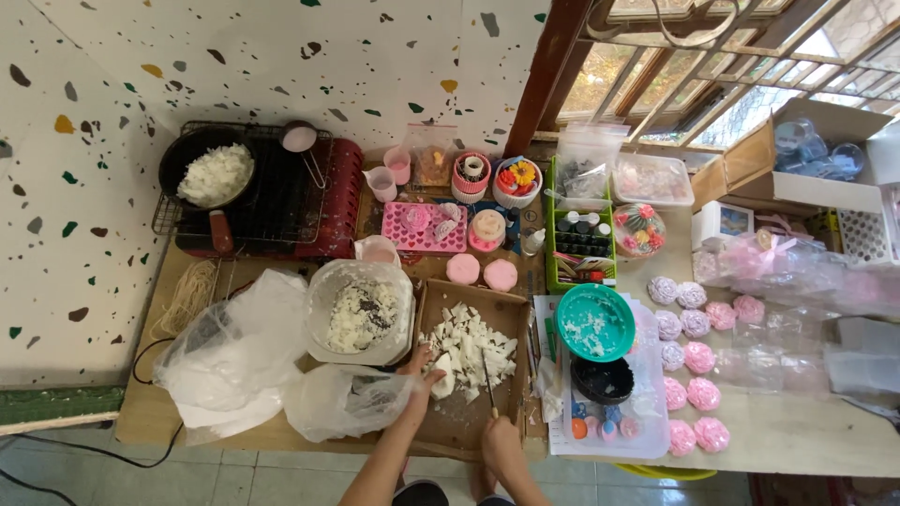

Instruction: Cutting large chunks of white wax into smaller pieces and transferring them into a plastic container using a knife.

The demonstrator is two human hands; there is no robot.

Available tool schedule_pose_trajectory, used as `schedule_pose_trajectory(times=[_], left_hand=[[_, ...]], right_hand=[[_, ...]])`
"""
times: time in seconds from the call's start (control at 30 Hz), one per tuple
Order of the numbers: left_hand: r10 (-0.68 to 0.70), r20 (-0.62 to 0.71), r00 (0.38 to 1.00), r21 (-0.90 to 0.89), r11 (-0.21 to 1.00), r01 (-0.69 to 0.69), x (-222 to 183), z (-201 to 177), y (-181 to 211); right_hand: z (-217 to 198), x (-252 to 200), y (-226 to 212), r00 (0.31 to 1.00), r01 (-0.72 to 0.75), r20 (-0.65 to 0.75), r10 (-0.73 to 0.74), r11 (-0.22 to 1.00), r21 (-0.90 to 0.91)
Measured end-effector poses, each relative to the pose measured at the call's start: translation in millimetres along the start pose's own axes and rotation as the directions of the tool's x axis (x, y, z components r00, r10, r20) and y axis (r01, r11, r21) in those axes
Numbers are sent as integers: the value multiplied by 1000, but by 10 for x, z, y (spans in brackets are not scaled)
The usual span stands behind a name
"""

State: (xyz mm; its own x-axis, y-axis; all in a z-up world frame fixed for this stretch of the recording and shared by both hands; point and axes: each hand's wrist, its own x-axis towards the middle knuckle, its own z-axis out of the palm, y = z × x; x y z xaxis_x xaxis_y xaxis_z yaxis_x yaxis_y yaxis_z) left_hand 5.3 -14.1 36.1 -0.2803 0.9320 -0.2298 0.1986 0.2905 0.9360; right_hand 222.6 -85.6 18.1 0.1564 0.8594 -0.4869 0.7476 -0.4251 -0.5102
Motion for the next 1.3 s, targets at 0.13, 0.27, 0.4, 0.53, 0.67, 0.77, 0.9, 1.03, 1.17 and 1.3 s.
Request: schedule_pose_trajectory(times=[0.13,0.27,0.4,0.53,0.67,0.77,0.9,1.03,1.17,1.3], left_hand=[[74,-49,996,356,933,-52,-492,-90,614],[-156,28,987,449,885,126,-663,-85,814],[146,20,989,274,950,-146,-574,10,282],[215,95,972,339,911,-235,-450,-79,233],[52,124,991,263,961,-83,-493,-211,440],[80,69,994,253,963,-95,-503,-133,209],[168,-34,985,324,934,-148,-600,-61,187],[-386,89,918,-684,647,338,-585,-46,381],[234,-48,971,426,884,-192,-630,-33,455],[188,-44,981,462,875,-146,-608,-32,527]], right_hand=[[-36,47,15,999,26,26,-25,999,-39],[-368,-209,-307,995,84,-62,-82,996,28],[-731,-469,-566,993,88,100,-68,972,-217],[-476,-306,-112,967,226,185,-173,920,-320],[-676,-155,-283,987,136,128,-97,926,-353],[-836,-246,-537,988,140,100,-115,947,-289],[-913,-489,-984,975,160,185,-121,964,-212],[-1011,-540,-1205,966,222,175,-188,953,-204],[-955,-430,-1141,966,227,173,-190,947,-226],[-743,-303,-992,972,207,154,-176,955,-211]])
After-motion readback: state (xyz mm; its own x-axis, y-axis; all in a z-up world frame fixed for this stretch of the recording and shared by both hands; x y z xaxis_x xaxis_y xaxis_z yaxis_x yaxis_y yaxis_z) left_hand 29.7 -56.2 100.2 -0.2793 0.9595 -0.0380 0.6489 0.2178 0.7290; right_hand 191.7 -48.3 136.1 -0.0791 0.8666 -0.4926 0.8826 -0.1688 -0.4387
